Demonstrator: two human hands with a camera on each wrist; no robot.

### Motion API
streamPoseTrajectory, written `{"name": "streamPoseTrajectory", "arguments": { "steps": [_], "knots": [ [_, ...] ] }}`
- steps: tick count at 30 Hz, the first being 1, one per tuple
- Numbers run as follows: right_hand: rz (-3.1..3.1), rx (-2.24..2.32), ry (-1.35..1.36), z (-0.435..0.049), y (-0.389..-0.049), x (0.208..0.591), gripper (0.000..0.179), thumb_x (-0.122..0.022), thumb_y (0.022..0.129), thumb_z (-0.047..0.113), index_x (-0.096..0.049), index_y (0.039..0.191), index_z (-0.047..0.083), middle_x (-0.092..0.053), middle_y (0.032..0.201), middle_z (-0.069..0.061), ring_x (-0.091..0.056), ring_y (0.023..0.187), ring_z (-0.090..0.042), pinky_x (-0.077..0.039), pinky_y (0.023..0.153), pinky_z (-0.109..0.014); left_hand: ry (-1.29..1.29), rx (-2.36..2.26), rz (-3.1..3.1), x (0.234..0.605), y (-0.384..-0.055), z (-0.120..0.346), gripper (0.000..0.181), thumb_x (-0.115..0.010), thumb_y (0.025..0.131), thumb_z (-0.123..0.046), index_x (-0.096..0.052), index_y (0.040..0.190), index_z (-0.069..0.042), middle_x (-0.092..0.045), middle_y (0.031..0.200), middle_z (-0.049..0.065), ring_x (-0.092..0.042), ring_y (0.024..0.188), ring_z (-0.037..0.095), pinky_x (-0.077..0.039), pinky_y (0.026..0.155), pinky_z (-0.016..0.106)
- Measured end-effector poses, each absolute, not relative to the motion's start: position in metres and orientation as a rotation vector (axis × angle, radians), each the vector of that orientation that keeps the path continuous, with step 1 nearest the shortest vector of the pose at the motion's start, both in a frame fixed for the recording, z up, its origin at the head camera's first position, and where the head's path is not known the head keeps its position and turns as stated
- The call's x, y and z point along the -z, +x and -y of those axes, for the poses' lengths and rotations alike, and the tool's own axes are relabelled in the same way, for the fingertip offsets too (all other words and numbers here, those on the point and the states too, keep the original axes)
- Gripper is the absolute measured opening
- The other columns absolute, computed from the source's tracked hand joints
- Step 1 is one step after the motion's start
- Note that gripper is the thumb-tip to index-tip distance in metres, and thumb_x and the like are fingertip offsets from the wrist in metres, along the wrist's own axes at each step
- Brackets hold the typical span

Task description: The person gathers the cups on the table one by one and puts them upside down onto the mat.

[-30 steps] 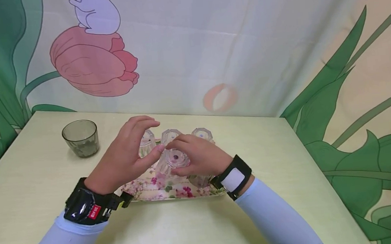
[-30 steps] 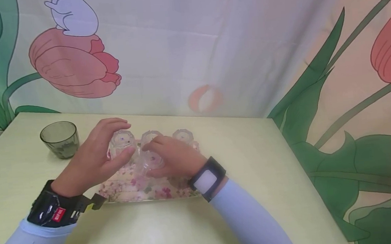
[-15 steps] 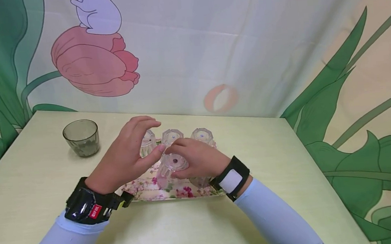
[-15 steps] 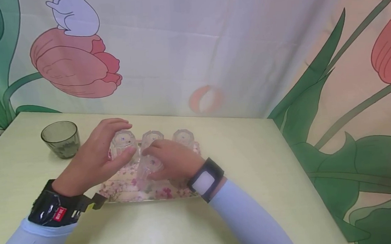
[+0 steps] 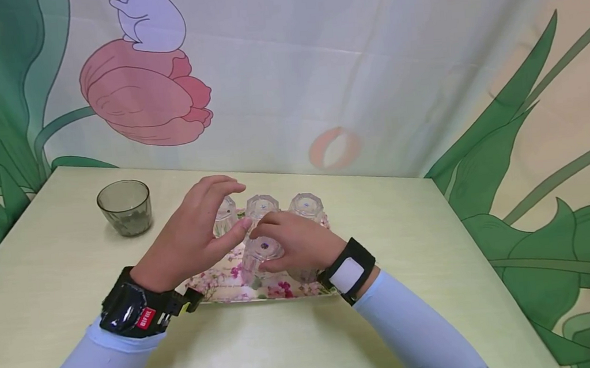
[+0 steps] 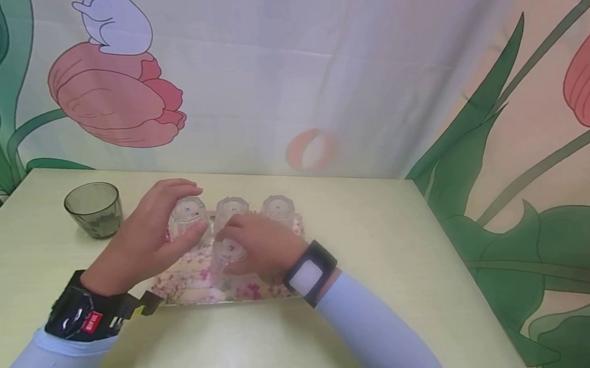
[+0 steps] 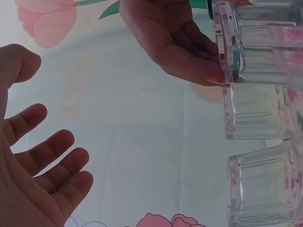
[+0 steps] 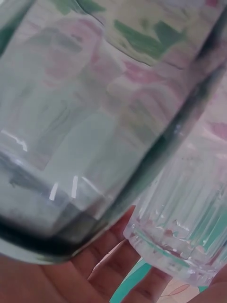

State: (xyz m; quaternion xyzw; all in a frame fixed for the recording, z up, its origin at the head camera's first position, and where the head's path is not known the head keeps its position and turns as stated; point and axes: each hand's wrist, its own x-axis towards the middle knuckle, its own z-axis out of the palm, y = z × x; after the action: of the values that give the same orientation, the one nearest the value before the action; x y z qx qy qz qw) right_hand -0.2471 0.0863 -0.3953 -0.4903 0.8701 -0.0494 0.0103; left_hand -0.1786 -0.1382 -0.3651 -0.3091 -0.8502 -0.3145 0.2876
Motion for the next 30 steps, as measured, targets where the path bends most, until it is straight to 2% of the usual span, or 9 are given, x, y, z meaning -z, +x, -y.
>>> {"name": "streamPoseTrajectory", "arguments": {
  "steps": [11,20,30],
  "knots": [
    [-2.731,0.181,-1.565,-0.090,-0.247,0.399,0.052,-0.076,0.087,0.045,-0.063,0.130,0.018,-0.059,0.133,0.002,-0.056,0.121,-0.014,-0.048,0.104,-0.029,-0.817,0.815,2.309,0.366,-0.179,0.136,0.050,-0.070,0.092,-0.026,-0.054,0.134,-0.005,-0.053,0.136,0.012,-0.049,0.129,0.027,-0.047,0.105,0.046],
    [-2.779,0.381,-1.629,-0.100,-0.243,0.387,0.045,-0.072,0.090,0.040,-0.066,0.125,0.013,-0.062,0.127,-0.001,-0.058,0.117,-0.015,-0.050,0.101,-0.028,-0.829,0.807,2.304,0.367,-0.179,0.134,0.049,-0.070,0.091,-0.026,-0.054,0.134,-0.005,-0.053,0.137,0.012,-0.049,0.130,0.027,-0.048,0.105,0.046],
    [-2.847,0.567,-1.699,-0.112,-0.244,0.377,0.050,-0.071,0.091,0.038,-0.061,0.132,0.010,-0.064,0.128,-0.002,-0.058,0.119,-0.017,-0.048,0.104,-0.032,-0.841,0.810,2.305,0.369,-0.179,0.132,0.052,-0.070,0.090,-0.024,-0.053,0.136,-0.006,-0.052,0.138,0.012,-0.049,0.130,0.027,-0.049,0.104,0.046]
  ]
}}
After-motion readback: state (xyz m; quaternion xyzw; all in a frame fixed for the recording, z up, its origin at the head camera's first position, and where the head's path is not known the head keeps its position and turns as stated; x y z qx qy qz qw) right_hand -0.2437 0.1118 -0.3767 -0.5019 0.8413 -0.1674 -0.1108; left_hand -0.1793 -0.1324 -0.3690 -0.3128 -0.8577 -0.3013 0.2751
